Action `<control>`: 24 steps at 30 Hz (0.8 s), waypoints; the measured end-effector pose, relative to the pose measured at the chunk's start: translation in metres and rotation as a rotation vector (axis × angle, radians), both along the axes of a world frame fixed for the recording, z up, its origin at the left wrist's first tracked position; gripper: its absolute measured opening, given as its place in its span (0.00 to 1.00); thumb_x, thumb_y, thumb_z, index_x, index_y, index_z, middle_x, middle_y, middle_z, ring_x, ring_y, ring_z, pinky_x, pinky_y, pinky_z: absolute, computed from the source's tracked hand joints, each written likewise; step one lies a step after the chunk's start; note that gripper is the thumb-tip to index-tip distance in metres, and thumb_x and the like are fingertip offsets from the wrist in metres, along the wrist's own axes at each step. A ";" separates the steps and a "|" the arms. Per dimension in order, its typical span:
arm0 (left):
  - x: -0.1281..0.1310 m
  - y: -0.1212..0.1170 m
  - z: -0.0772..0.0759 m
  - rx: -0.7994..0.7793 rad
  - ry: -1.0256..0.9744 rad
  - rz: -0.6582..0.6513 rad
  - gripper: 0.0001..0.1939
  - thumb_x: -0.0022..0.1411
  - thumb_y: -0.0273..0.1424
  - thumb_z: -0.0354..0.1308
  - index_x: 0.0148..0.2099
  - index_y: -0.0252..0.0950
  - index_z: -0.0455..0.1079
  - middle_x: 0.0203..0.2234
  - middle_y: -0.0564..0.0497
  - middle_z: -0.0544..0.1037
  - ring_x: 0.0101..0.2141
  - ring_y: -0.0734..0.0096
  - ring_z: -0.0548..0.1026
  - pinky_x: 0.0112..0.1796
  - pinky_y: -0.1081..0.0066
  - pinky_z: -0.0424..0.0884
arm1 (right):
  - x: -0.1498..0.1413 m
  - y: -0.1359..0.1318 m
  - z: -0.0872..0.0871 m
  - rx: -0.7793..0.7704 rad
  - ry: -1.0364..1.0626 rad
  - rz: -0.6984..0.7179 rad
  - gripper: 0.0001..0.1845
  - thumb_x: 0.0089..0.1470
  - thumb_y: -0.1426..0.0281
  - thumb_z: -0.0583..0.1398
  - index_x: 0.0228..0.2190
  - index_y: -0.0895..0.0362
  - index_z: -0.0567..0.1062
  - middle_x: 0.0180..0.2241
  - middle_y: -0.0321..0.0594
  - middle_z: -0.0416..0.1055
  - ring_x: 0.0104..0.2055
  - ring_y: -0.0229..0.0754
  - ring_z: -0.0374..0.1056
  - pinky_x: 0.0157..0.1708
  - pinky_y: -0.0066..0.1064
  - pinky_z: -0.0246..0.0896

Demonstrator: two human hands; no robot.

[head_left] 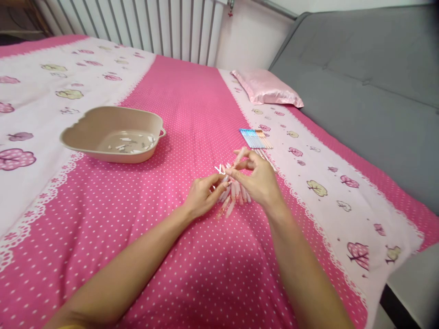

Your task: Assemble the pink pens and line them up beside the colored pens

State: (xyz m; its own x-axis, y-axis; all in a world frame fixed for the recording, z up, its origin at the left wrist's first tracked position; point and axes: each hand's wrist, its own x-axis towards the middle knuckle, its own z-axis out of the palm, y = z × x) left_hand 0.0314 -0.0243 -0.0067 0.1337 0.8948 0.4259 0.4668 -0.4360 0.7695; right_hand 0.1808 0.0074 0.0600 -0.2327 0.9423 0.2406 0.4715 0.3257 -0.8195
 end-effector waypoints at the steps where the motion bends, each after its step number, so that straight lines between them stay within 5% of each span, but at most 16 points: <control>1: 0.000 0.000 0.000 -0.001 0.000 -0.001 0.14 0.64 0.37 0.49 0.39 0.33 0.70 0.21 0.54 0.74 0.20 0.78 0.66 0.24 0.77 0.60 | 0.000 0.000 0.000 0.018 -0.006 -0.006 0.25 0.46 0.66 0.64 0.46 0.57 0.70 0.33 0.40 0.75 0.38 0.46 0.72 0.47 0.45 0.63; 10: 0.000 0.000 -0.002 -0.026 -0.024 -0.002 0.15 0.64 0.38 0.49 0.41 0.33 0.71 0.24 0.52 0.76 0.22 0.77 0.68 0.25 0.76 0.62 | 0.003 -0.004 0.008 -0.172 0.160 0.212 0.28 0.50 0.75 0.58 0.53 0.55 0.63 0.45 0.44 0.73 0.50 0.44 0.68 0.47 0.41 0.66; 24: 0.000 0.000 -0.001 -0.035 -0.032 -0.006 0.14 0.64 0.38 0.49 0.39 0.33 0.70 0.23 0.52 0.76 0.21 0.77 0.68 0.25 0.76 0.62 | 0.005 -0.001 0.003 -0.109 0.056 0.091 0.28 0.49 0.69 0.62 0.52 0.58 0.65 0.35 0.42 0.75 0.40 0.46 0.72 0.45 0.44 0.64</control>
State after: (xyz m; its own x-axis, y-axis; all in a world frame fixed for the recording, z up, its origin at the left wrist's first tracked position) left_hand 0.0314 -0.0242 -0.0073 0.1258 0.9085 0.3984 0.4396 -0.4111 0.7986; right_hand 0.1856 0.0065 0.0634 -0.3069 0.9394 0.1530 0.3964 0.2723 -0.8768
